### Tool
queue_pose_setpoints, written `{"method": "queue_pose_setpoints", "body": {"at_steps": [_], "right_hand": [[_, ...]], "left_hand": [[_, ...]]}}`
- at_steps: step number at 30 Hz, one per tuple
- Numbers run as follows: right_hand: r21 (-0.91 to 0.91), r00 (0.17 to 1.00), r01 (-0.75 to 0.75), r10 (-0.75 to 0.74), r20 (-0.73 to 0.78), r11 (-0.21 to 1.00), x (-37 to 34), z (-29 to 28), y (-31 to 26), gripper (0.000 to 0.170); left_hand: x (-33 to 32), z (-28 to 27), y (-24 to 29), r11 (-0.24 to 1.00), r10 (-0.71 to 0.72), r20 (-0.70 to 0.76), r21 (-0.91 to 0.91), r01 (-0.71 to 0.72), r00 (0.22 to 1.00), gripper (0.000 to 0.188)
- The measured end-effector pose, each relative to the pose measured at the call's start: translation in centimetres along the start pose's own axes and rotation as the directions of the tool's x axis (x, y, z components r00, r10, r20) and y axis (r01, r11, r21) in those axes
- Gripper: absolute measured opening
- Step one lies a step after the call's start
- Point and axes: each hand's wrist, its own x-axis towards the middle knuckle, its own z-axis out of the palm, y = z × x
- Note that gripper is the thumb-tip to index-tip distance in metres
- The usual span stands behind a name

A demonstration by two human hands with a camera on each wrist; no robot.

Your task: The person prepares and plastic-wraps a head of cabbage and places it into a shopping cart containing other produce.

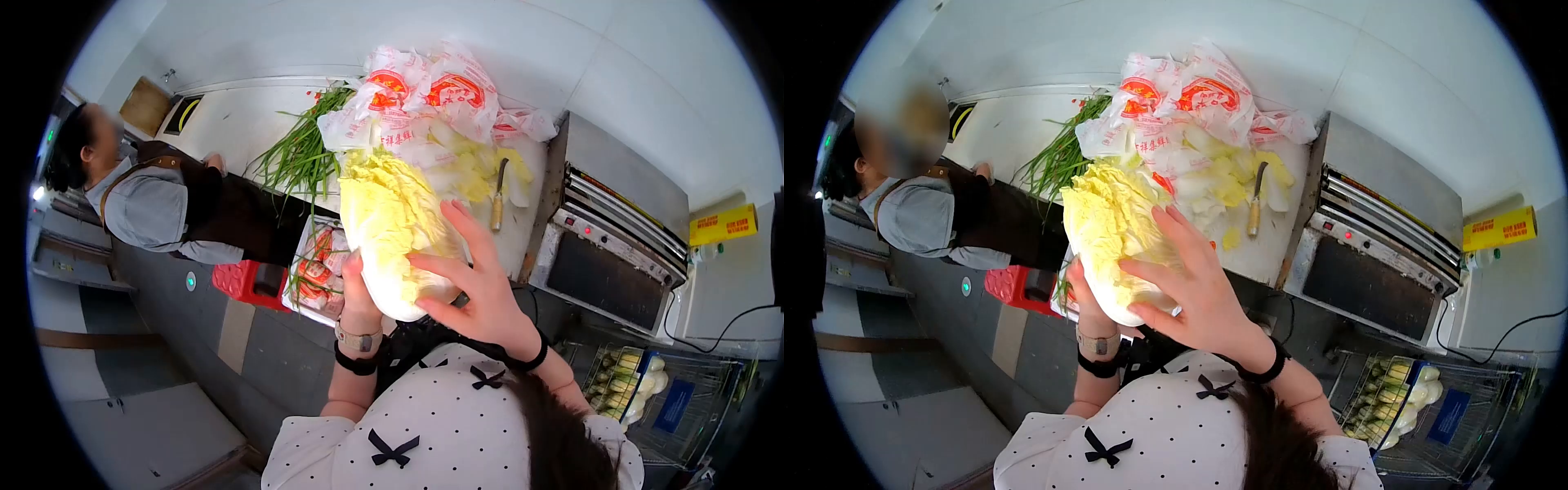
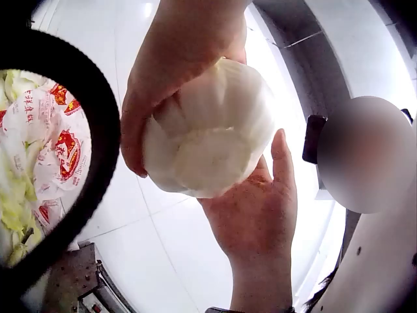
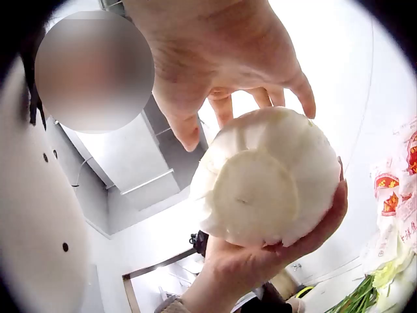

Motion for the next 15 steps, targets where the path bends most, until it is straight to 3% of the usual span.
{"method": "queue_pose_setpoints", "body": {"at_steps": [7, 10, 13, 15], "right_hand": [[0.001, 0.997, 0.067, -0.067, -0.045, 0.998, -0.2, -0.5, -0.2, 0.019], [0.004, 0.996, 0.086, -0.085, -0.038, 0.996, -0.5, -0.5, -0.2, 0.017], [0.047, 0.984, 0.180, -0.181, 0.003, 0.982, -1.1, -0.7, -0.7, 0.017], [0.136, 0.965, 0.252, -0.260, 0.042, 0.958, -1.8, -0.7, -1.1, 0.017]], "left_hand": [[-0.5, 2.1, -0.3, 1.000, 0.027, 0.029, -0.007, -0.027, 0.999, 0.085], [-0.7, 1.1, -0.4, 0.996, 0.025, 0.050, 0.087, -0.029, 0.998, 0.082], [-0.5, 1.2, -0.8, 1.000, 0.025, -0.029, 0.009, -0.025, 0.999, 0.076], [-0.1, 1.1, -0.8, 0.992, 0.088, 0.025, -0.098, -0.085, 0.996, 0.067]]}}
